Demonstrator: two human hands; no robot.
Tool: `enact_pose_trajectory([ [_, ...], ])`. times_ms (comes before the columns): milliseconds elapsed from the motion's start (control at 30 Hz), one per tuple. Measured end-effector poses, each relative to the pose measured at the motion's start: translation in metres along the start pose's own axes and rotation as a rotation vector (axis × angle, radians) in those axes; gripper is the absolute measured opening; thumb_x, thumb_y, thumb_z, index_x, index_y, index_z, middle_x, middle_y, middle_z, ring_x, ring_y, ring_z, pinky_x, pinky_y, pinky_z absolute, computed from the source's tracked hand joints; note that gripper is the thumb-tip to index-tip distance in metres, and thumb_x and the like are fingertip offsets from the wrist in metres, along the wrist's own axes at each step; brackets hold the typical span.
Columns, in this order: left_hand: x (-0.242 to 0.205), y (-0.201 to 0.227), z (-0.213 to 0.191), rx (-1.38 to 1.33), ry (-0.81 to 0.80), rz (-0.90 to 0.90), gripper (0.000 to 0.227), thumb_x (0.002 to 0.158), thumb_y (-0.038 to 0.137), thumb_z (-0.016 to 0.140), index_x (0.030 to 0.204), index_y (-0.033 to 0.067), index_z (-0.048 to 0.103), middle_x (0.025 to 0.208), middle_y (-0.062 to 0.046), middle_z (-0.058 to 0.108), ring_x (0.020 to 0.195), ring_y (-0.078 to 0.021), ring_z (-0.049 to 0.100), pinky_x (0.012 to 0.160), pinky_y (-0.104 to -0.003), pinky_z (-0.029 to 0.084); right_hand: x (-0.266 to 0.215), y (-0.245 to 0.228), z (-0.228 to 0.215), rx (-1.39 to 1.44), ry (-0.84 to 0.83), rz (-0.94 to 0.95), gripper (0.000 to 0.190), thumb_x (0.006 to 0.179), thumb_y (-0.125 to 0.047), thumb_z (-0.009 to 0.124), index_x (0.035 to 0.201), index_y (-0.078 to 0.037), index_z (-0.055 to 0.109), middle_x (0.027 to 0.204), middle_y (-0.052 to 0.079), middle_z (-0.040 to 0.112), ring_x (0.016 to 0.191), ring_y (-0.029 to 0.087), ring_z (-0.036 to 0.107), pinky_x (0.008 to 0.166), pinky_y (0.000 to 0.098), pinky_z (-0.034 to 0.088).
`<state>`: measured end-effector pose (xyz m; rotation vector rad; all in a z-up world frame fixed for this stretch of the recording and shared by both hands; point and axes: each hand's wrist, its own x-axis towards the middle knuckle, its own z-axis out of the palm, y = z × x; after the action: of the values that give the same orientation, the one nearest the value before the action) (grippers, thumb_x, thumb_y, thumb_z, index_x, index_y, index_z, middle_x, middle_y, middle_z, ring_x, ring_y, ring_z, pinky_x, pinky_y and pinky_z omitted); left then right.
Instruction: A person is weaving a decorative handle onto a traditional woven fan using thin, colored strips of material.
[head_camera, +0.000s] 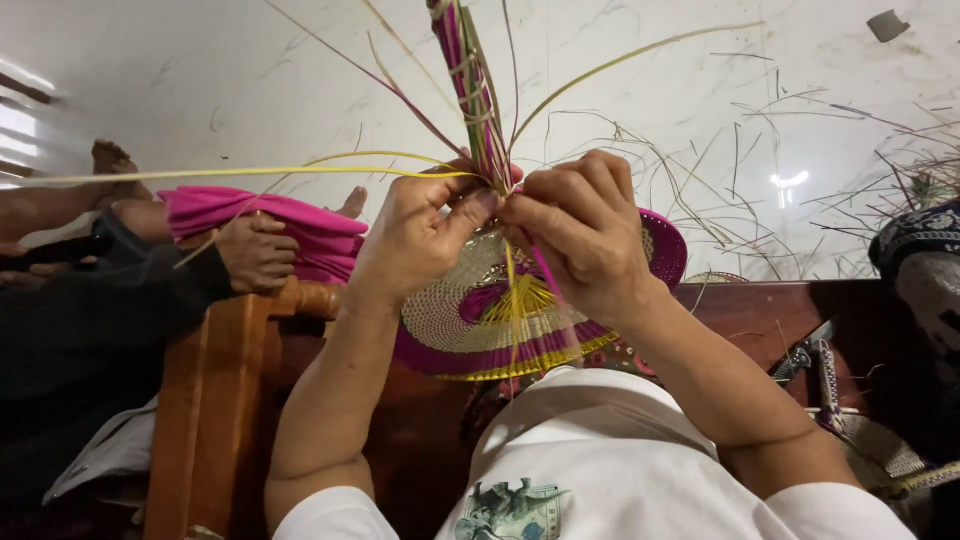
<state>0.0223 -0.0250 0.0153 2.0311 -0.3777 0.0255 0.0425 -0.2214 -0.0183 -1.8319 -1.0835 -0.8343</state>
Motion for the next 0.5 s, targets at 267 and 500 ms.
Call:
enact_pose_trajectory([
  [267, 0.0, -0.001, 0.002, 0.155, 0.066, 0.152, 0.021, 0.101, 0.017, 0.063, 0.102, -0.0018, 0.073, 0.089, -0.006, 0.074, 0.078, -0.013, 0.065, 0.07, -0.029, 0.053, -0.007, 0.006, -0.005, 0.036, -0.055, -0.132, 0.013, 0.103, -0.009, 0.064, 0.107, -0.006, 0.076, 0.117, 0.013, 0.073, 0.103, 0.032, 0.066, 0.092, 0.046, 0.042],
  [500, 0.002, -0.014, 0.007, 0.309, 0.002, 0.262, 0.021, 0.103, 0.011, 0.058, 0.09, -0.0035, 0.066, 0.085, -0.01, 0.068, 0.074, -0.0222, 0.063, 0.068, -0.037, 0.053, 0.013, 0.029, -0.008, -0.135, 0.07, -0.256, 0.021, 0.098, -0.026, 0.082, 0.116, -0.016, 0.076, 0.106, 0.002, 0.079, 0.086, 0.021, 0.063, 0.092, 0.0395, 0.037],
])
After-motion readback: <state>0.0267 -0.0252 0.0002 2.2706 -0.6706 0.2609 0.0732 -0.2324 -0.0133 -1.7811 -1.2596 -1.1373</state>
